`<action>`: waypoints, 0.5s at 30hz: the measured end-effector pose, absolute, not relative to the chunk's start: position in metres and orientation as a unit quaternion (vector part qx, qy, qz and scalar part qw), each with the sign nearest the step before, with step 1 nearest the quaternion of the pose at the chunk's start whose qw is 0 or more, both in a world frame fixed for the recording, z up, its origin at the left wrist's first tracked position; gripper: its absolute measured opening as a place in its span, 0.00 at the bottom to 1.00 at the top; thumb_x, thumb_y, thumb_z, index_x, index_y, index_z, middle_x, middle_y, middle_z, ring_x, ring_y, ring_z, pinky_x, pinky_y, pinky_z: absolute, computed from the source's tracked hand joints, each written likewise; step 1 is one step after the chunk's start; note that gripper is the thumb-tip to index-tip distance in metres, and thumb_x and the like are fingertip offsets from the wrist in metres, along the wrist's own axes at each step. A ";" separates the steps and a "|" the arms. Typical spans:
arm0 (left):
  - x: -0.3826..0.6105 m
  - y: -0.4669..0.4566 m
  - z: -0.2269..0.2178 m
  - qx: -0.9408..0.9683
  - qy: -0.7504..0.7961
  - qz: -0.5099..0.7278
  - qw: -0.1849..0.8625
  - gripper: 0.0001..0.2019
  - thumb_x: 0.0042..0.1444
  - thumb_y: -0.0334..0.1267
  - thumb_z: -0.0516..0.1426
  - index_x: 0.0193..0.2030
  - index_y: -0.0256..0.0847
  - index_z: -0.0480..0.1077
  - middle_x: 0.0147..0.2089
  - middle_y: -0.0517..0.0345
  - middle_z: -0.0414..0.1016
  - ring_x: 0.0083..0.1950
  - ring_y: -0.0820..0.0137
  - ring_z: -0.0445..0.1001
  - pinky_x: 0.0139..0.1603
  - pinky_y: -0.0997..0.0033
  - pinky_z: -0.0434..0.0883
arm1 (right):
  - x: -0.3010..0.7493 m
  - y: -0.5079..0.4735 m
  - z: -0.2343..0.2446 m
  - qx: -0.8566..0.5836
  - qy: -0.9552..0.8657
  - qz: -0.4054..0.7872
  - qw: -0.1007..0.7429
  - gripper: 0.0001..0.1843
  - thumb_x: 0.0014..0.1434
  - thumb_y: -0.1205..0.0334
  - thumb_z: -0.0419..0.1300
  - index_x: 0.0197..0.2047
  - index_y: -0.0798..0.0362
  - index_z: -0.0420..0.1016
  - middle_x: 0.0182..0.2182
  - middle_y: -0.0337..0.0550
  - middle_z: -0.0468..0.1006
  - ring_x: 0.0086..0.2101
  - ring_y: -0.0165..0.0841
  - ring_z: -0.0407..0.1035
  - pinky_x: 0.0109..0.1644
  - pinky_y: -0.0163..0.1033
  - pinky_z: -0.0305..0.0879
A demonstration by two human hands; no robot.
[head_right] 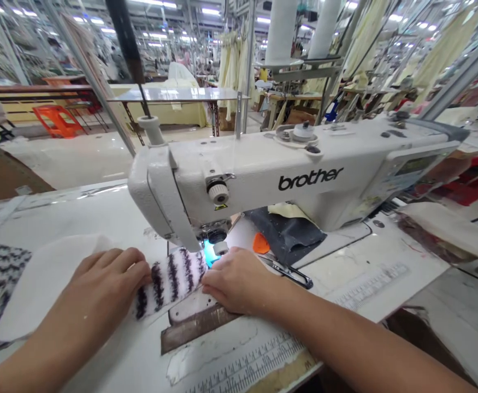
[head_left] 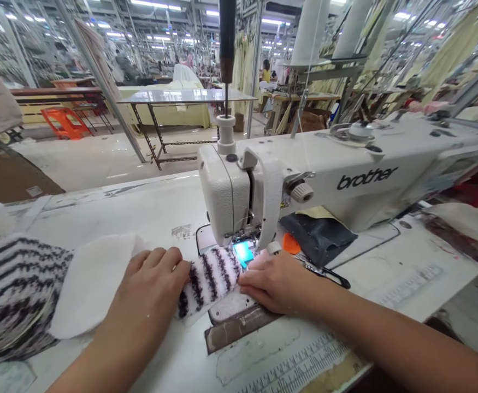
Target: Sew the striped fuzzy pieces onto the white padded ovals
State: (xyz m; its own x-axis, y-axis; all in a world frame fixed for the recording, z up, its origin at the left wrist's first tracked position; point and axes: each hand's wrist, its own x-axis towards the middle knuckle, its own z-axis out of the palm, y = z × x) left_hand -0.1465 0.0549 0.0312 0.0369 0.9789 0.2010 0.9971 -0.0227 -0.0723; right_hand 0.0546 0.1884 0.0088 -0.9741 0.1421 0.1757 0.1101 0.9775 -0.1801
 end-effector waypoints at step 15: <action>-0.141 0.096 0.002 -0.859 -0.478 -0.182 -0.022 0.13 0.64 0.34 0.44 0.49 0.44 0.67 0.45 0.52 0.69 0.42 0.64 0.65 0.40 0.63 0.65 | 0.058 0.187 0.008 -0.059 -0.990 0.079 0.106 0.07 0.59 0.63 0.57 0.31 0.53 0.74 0.26 0.37 0.75 0.28 0.30 0.66 0.27 0.36 0.44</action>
State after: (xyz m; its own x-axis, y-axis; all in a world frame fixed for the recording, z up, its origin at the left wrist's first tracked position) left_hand -0.1406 0.0962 0.0023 0.4769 0.8293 0.2913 0.8132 -0.5421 0.2119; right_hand 0.0585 0.1867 0.0081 -0.9706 0.1335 0.2001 0.1002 0.9807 -0.1681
